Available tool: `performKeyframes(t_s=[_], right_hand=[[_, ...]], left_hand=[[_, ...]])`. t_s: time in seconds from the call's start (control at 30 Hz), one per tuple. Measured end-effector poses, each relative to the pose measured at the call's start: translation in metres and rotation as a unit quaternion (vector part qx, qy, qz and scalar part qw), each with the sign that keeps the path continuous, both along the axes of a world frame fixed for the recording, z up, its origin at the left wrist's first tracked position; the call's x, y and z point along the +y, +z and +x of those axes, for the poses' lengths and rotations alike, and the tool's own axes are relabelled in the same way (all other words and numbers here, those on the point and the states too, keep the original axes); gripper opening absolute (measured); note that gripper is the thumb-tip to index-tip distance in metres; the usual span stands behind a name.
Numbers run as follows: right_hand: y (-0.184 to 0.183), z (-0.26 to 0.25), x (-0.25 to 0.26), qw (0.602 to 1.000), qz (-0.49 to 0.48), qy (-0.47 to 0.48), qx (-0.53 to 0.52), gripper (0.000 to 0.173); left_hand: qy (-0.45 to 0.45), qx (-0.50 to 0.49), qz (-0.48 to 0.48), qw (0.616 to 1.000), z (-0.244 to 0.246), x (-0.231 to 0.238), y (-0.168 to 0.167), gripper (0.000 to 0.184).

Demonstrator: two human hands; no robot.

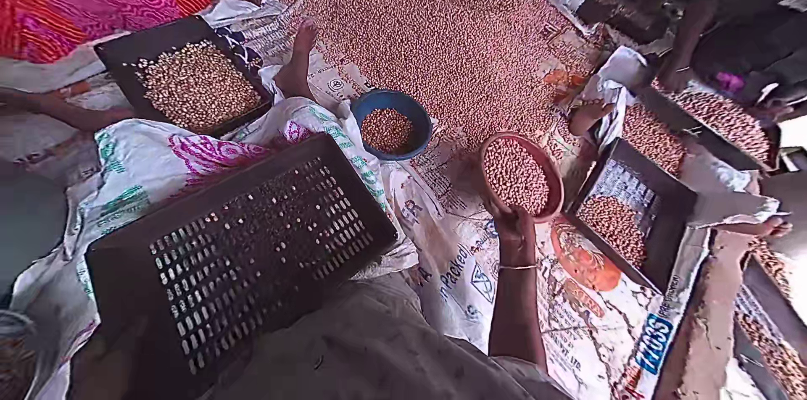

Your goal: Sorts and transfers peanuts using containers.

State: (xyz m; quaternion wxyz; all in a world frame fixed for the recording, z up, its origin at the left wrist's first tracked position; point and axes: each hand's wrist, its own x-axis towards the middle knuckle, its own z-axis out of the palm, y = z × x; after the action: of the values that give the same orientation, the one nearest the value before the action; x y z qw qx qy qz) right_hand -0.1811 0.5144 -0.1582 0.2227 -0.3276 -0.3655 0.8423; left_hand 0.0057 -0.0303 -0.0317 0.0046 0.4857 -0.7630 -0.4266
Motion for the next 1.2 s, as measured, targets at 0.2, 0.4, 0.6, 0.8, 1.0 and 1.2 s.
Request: performKeyframes(t_s=[0.2, 0.4, 0.6, 0.8, 1.0, 1.2], right_hand=[[0.063, 0.022, -0.107, 0.99, -0.026, 0.139, 0.025, 0.013], [0.087, 0.009, -0.192, 0.952, 0.099, 0.273, 0.096, 0.029], [0.056, 0.01, -0.248, 0.848, 0.416, 0.288, 0.159, 0.047], [0.044, 0.009, -0.281, 0.684, 0.589, 0.242, 0.355, 0.065], [0.068, -0.002, -0.299, 0.649, 0.558, 0.15, 0.495, 0.062], [0.085, -0.034, -0.231, 0.887, 0.356, 0.049, 0.289, 0.037]], left_hand=[[-0.067, 0.159, -0.065, 0.983, 0.049, -0.076, -0.121, 0.062], [-0.029, 0.168, -0.023, 0.985, 0.047, -0.075, -0.125, 0.061], [-0.014, 0.173, 0.004, 0.985, 0.047, -0.076, -0.129, 0.056], [-0.014, 0.16, 0.019, 0.987, 0.047, -0.081, -0.135, 0.06], [-0.019, 0.17, 0.02, 0.985, 0.05, -0.078, -0.132, 0.057], [-0.013, 0.166, 0.018, 0.986, 0.049, -0.074, -0.127, 0.054]])
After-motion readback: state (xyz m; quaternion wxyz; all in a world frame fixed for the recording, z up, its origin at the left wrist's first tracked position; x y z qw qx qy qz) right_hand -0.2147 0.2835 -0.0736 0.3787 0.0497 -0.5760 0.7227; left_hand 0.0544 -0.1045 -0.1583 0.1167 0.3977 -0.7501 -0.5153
